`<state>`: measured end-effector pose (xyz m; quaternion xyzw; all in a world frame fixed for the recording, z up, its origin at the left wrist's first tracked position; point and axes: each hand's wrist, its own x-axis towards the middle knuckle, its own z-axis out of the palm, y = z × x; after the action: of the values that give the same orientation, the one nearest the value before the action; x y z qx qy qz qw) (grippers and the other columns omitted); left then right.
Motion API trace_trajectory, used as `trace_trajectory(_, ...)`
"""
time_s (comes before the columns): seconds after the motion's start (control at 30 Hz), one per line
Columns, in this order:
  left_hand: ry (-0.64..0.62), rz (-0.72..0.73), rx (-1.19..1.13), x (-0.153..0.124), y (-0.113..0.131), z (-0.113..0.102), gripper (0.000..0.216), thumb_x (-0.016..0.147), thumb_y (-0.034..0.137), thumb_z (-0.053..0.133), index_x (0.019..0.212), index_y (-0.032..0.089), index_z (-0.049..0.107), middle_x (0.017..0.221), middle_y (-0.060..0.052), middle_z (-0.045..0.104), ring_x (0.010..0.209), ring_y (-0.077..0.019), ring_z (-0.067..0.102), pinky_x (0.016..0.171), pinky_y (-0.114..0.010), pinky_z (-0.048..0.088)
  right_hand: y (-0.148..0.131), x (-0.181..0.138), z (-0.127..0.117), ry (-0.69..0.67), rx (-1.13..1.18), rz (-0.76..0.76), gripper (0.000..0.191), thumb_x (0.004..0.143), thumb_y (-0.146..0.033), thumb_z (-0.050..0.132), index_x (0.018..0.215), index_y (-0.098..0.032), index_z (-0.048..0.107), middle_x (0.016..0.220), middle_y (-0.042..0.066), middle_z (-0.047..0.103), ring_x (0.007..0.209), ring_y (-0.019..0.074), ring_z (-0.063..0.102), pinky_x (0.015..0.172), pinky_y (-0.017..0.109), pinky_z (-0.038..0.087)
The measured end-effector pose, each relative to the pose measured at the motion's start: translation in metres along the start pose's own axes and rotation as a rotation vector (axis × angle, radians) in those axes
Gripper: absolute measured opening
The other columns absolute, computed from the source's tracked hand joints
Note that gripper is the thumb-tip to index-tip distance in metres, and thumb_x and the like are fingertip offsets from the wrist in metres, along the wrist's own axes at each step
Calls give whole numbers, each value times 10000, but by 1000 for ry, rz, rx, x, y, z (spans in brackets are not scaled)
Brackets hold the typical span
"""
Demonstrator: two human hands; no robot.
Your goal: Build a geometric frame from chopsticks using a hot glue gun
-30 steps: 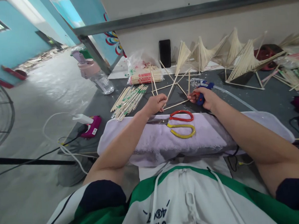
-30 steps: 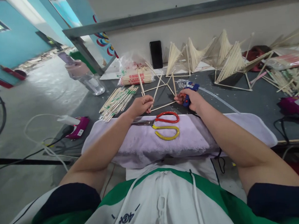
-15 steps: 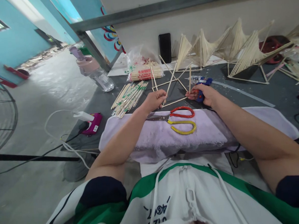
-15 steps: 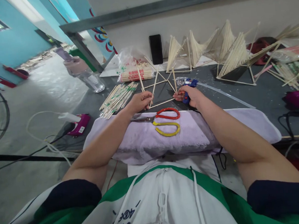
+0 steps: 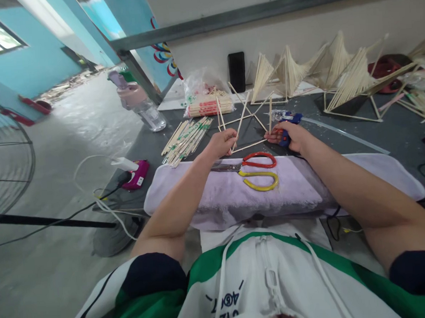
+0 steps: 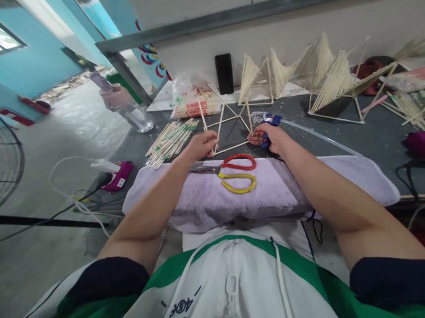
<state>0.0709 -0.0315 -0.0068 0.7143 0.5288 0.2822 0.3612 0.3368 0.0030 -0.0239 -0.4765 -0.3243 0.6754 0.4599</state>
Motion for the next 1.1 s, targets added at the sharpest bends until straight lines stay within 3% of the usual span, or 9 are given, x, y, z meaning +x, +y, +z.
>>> trace_trajectory(0.37,38,85,184,7,-11,2,208,884,340,485,989,211,610,713,29,633,452,-96,577,455,-194,420,0,-3,1,-22,5,-19,190,860,-87,485,720,-148,598,738,114,746,701,183,750,684,289,641)
trace_trajectory(1.1,-3,147,230,-3,3,-3,195,871,295,481,966,197,620,700,38,606,484,-85,552,540,-202,432,1,-2,-2,-10,1,-43,176,871,-103,495,730,-156,586,720,103,739,758,205,762,677,296,646)
